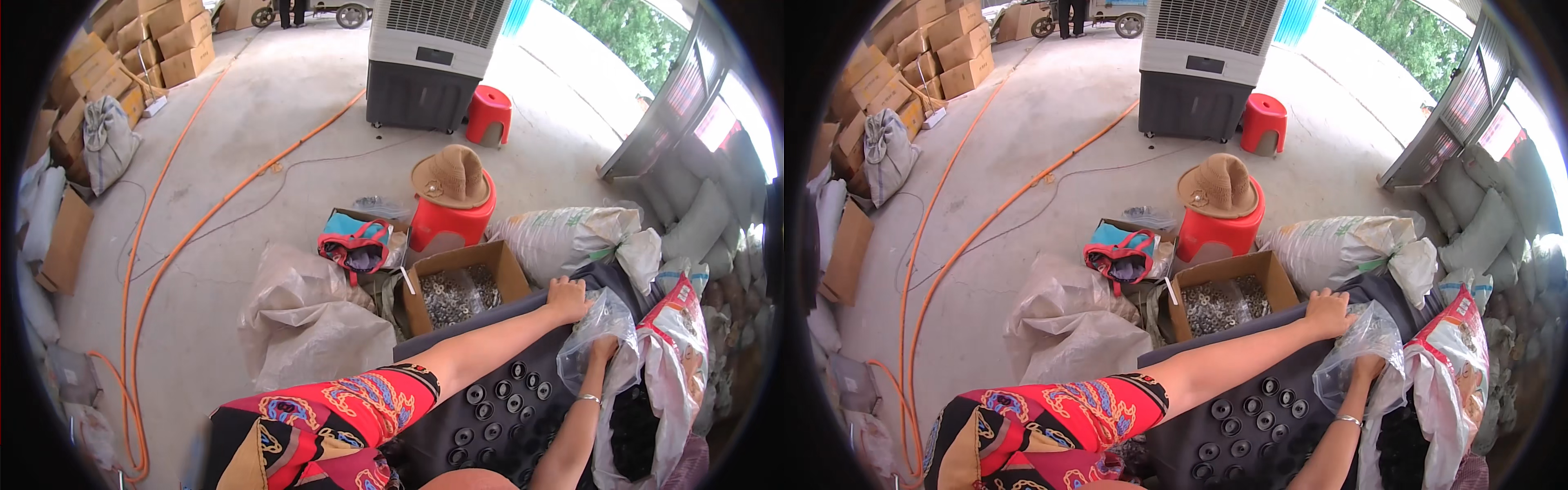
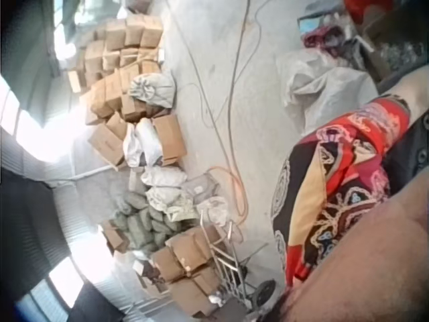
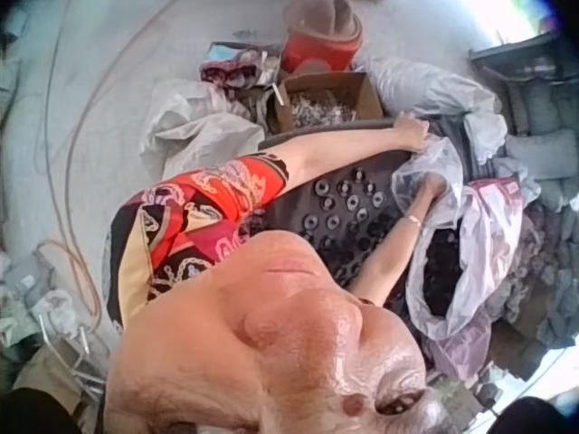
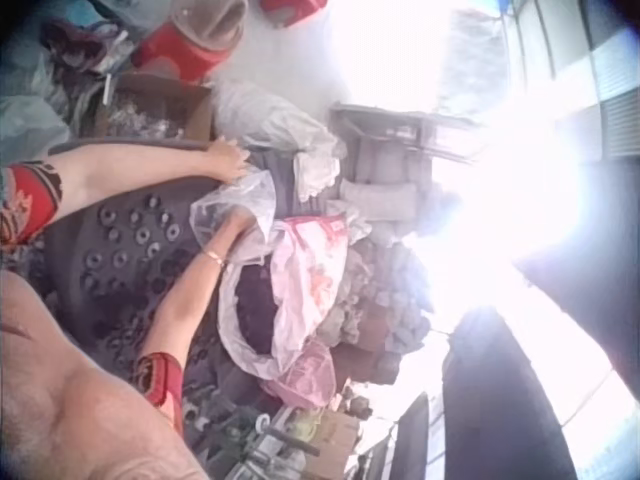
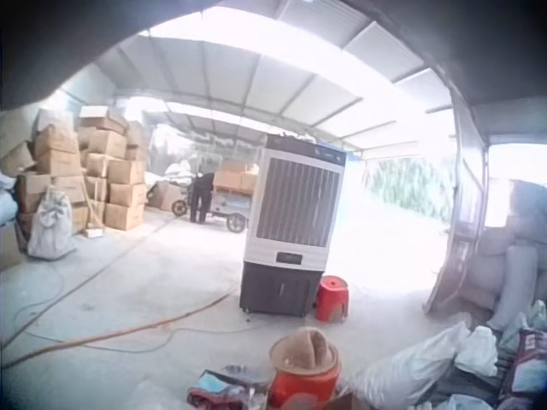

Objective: The person takes plastic caps from a bag, arranges them across the work surface, and inserts metal bearings into the center of each cap by hand.

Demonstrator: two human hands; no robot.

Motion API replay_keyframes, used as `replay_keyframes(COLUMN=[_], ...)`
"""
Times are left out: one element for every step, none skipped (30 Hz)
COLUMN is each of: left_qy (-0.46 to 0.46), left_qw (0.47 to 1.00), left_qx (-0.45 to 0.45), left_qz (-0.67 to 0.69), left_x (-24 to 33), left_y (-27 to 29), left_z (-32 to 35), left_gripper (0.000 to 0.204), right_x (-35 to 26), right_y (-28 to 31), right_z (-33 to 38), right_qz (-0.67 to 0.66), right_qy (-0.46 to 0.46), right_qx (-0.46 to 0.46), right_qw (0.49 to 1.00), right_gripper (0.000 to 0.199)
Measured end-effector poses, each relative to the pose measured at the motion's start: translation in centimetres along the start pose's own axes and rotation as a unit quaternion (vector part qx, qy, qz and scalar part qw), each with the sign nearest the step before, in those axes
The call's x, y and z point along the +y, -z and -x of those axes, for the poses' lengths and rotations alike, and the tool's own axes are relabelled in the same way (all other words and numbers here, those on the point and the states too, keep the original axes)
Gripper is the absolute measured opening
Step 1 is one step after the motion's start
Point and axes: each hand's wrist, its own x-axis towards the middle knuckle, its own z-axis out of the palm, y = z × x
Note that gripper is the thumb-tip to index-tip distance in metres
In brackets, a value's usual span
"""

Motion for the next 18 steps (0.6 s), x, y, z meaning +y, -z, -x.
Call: replay_keyframes(left_qy=[-0.036, -0.073, -0.068, -0.068, -0.069, -0.068, -0.088, -0.107, -0.107, -0.11, -0.112, -0.114, -0.119, -0.124, -0.124, -0.127, -0.131, -0.129], left_qw=[0.999, 0.997, 0.997, 0.997, 0.996, 0.996, 0.994, 0.991, 0.991, 0.992, 0.993, 0.993, 0.992, 0.992, 0.992, 0.992, 0.991, 0.992], left_qx=[0.001, 0.013, 0.009, -0.02, -0.048, -0.049, -0.037, -0.025, -0.026, -0.018, -0.01, -0.012, -0.011, -0.01, -0.009, -0.004, 0.0, 0.0], left_qz=[-0.022, -0.03, -0.03, -0.029, -0.027, -0.027, -0.051, -0.076, -0.075, -0.058, -0.041, -0.04, -0.027, -0.015, -0.016, -0.014, -0.012, -0.014], left_x=[0.1, 0.3, 0.4, 0.4, 0.3, 0.4, 0.4, 0.4, 0.3, 0.1, -0.1, 0.1, 0.3, 0.5, 0.4, 0.4, 0.4, 0.2], left_y=[-0.4, -0.7, -0.7, -0.5, -0.3, -0.6, -1.0, -1.2, -1.5, -1.6, -1.7, -1.7, -1.7, -1.7, -1.6, -1.6, -1.5, -1.4], left_z=[0.2, 0.6, 0.7, 0.3, 0.1, 0.2, 0.5, 0.6, 0.6, 0.6, 0.6, 0.7, 0.8, 0.9, 1.0, 1.1, 1.2, 1.3], left_gripper=[0.047, 0.045, 0.045, 0.044, 0.044, 0.044, 0.043, 0.042, 0.042, 0.041, 0.041, 0.041, 0.041, 0.041, 0.041, 0.041, 0.042, 0.042], right_x=[0.3, 0.5, -0.2, -1.0, -1.8, -2.2, -2.6, -3.1, -3.4, -3.7, -4.0, -3.8, -3.6, -3.3, -3.4, -3.6, -3.7, -5.1], right_y=[0.6, 1.2, 1.9, 2.4, 2.7, 3.1, 3.3, 3.3, 3.2, 3.0, 3.0, 3.0, 3.1, 3.2, 3.4, 3.4, 3.5, 4.7], right_z=[-0.1, -0.2, -0.2, -0.1, 0.3, 0.5, 0.7, 0.7, 0.8, 0.9, 1.0, 0.9, 0.9, 0.9, 1.0, 1.0, 1.1, 1.4], right_qz=[0.004, 0.007, 0.001, -0.007, -0.009, -0.048, -0.088, -0.088, -0.064, -0.041, -0.042, -0.202, -0.357, -0.356, -0.257, -0.155, -0.156, -0.083], right_qy=[-0.04, -0.044, -0.056, -0.064, -0.063, 0.024, 0.111, 0.111, 0.111, 0.111, 0.111, 0.069, 0.025, 0.023, 0.06, 0.096, 0.096, 0.085], right_qx=[-0.067, -0.07, -0.1, -0.13, -0.135, -0.098, -0.059, -0.06, -0.058, -0.057, -0.058, -0.123, -0.183, -0.182, -0.156, -0.127, -0.127, -0.16], right_qw=[0.997, 0.997, 0.993, 0.989, 0.989, 0.994, 0.988, 0.988, 0.99, 0.991, 0.991, 0.969, 0.916, 0.916, 0.952, 0.975, 0.975, 0.98], right_gripper=[0.036, 0.036, 0.038, 0.041, 0.041, 0.044, 0.047, 0.047, 0.047, 0.048, 0.048, 0.048, 0.048, 0.048, 0.053, 0.059, 0.059, 0.058])
